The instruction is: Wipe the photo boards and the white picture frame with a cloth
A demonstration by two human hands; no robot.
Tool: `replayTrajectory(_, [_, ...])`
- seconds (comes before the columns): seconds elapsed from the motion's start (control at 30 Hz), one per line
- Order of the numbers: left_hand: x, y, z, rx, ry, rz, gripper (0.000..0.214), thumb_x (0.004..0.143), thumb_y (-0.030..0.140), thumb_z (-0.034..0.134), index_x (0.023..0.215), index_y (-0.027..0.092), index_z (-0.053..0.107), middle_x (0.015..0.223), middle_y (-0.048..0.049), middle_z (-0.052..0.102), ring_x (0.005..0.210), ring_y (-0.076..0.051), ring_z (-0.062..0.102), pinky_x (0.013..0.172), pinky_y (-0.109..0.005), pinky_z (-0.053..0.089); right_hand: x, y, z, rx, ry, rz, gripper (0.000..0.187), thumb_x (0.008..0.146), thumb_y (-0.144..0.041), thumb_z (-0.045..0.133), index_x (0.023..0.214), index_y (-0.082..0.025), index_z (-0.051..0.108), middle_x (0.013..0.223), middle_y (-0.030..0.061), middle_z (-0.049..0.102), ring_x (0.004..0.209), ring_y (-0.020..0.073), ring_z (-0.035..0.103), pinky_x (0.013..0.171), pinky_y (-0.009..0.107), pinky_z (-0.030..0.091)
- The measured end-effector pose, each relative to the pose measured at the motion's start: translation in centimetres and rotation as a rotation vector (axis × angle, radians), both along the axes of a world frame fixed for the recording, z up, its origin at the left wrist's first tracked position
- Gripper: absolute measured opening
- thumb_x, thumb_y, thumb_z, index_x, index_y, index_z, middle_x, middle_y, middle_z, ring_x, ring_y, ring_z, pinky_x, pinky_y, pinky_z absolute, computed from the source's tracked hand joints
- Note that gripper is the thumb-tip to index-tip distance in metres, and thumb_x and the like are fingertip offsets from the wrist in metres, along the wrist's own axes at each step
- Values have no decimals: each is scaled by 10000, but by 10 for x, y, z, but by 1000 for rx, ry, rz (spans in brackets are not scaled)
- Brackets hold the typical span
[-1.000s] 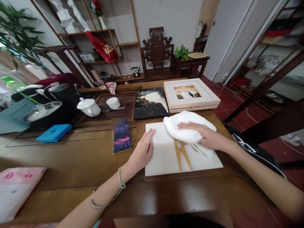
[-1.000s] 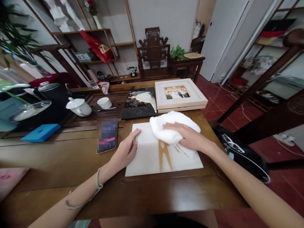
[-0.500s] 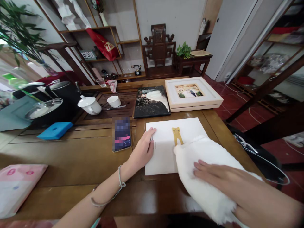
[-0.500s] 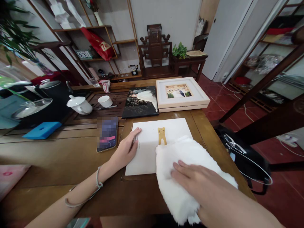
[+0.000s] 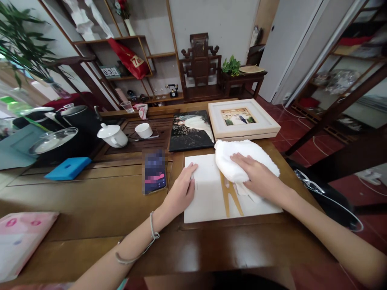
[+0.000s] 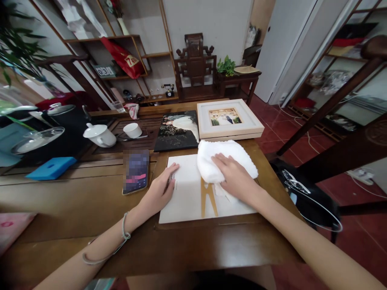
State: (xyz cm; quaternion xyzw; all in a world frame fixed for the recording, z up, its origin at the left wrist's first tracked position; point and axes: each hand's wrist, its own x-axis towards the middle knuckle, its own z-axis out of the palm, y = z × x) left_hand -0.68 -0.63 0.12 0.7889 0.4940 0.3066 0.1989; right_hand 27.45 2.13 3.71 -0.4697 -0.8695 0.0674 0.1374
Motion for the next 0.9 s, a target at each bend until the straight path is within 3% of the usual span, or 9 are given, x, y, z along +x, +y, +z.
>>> replayTrajectory(0.17, [0,0,-1,14,3,-8,449,962,146,372,1407,127,426,1478,-203,489,1449,-284,379,1201,-544,307,2,-73,15,1,-231,9,799,574,-36,501,1372,-69,503,1380,244,567,1291,376,529,966,521,541])
replayTrajectory(0.27, [0,0,-1,28,5,-8,450,959,135,372,1406,145,424,1478,-195,492,1450,-280,378,1199,-552,306,8,-116,29,-44,-240,182,875,479,-27,516,1348,-124,556,1340,210,612,1178,358,622,868,434,605])
replayTrajectory(0.33, [0,0,-1,30,8,-11,449,958,136,374,1405,142,424,1473,-198,496,1449,-280,379,1198,-553,309,14,-126,38,-99,-199,240,896,451,-26,508,1330,-182,588,1311,154,647,1117,336,658,868,426,607])
replayTrajectory(0.43, [0,0,-1,30,2,-14,444,964,146,376,1405,144,428,1471,-195,499,1445,-281,386,1193,-552,321,18,-105,43,-154,-116,159,863,491,-20,488,1315,-242,611,1297,79,667,1143,319,642,955,481,559])
replayTrajectory(0.53, [0,0,-2,38,-5,-10,444,966,146,384,1407,160,431,1479,-187,493,1441,-286,392,1186,-559,331,17,-60,33,-165,-32,96,744,597,-33,506,1317,-189,613,1338,107,638,1250,317,567,1070,530,451])
replayTrajectory(0.67, [0,0,-2,31,8,-10,449,959,139,381,1406,147,428,1477,-196,492,1442,-293,390,1183,-566,331,18,-15,14,-106,104,165,670,708,-66,544,1373,-149,554,1450,155,534,1372,299,448,1171,586,254])
replayTrajectory(0.73, [-1,0,-1,19,12,-14,450,959,141,379,1406,141,426,1475,-199,492,1444,-290,387,1186,-556,331,26,-8,15,-126,167,181,671,723,-55,517,1380,-184,553,1439,125,553,1357,281,471,1159,563,291])
replayTrajectory(0.83, [0,0,0,16,16,-12,449,961,145,375,1406,130,425,1478,-204,486,1446,-289,383,1191,-550,327,51,-9,31,-211,222,105,465,760,-88,458,1144,-197,698,1133,66,737,1065,268,675,927,428,538])
replayTrajectory(0.9, [0,0,0,18,15,-7,450,960,143,380,1407,139,425,1479,-200,487,1446,-289,383,1189,-552,328,72,-13,47,-217,244,-27,274,772,-142,449,853,-202,703,811,34,738,751,239,695,639,342,562])
